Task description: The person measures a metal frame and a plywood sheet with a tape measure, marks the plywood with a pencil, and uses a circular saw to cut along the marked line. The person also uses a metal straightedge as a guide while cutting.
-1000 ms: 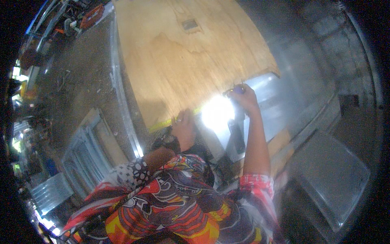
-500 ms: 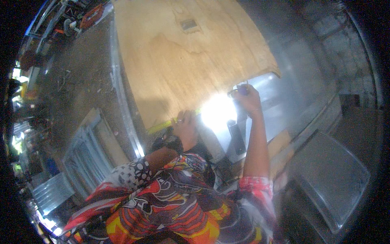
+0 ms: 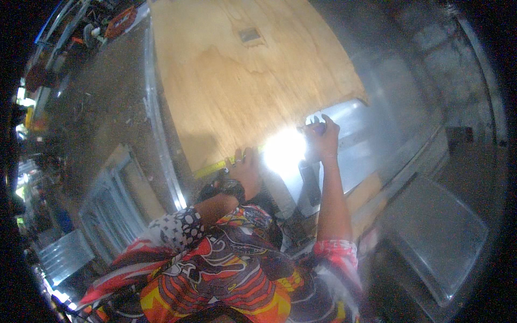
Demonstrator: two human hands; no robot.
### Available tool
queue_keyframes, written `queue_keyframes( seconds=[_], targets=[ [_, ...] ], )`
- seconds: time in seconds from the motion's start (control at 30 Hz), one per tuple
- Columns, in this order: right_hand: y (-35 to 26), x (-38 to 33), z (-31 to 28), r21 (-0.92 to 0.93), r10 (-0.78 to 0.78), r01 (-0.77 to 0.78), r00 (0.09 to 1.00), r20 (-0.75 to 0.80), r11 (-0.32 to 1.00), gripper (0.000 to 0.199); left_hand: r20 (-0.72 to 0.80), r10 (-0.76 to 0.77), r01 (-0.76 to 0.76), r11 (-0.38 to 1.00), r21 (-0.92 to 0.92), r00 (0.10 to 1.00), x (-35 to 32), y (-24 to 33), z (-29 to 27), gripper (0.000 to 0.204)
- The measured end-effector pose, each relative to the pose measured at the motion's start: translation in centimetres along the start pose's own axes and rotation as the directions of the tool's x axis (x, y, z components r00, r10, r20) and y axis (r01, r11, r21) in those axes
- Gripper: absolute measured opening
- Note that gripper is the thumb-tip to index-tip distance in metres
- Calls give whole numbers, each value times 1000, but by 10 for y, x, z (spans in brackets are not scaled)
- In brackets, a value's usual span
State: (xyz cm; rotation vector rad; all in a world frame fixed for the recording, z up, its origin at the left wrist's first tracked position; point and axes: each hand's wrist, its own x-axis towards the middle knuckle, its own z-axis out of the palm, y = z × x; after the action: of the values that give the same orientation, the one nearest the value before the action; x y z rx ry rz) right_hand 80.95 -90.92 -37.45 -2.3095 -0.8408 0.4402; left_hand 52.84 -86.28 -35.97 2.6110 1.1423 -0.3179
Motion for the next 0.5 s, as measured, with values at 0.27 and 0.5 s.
queue_keyframes(
  seconds=[0.27, 0.5],
  targets=[
    [33, -10, -1, 128, -77, 74, 997, 21, 989, 91, -83, -139, 156, 955, 252, 987, 7, 21, 62, 99],
    [40, -14, -5, -241, -241, 237, 970, 12, 941, 92, 154, -59, -2, 929, 369, 986, 21, 22, 68, 99]
  ],
)
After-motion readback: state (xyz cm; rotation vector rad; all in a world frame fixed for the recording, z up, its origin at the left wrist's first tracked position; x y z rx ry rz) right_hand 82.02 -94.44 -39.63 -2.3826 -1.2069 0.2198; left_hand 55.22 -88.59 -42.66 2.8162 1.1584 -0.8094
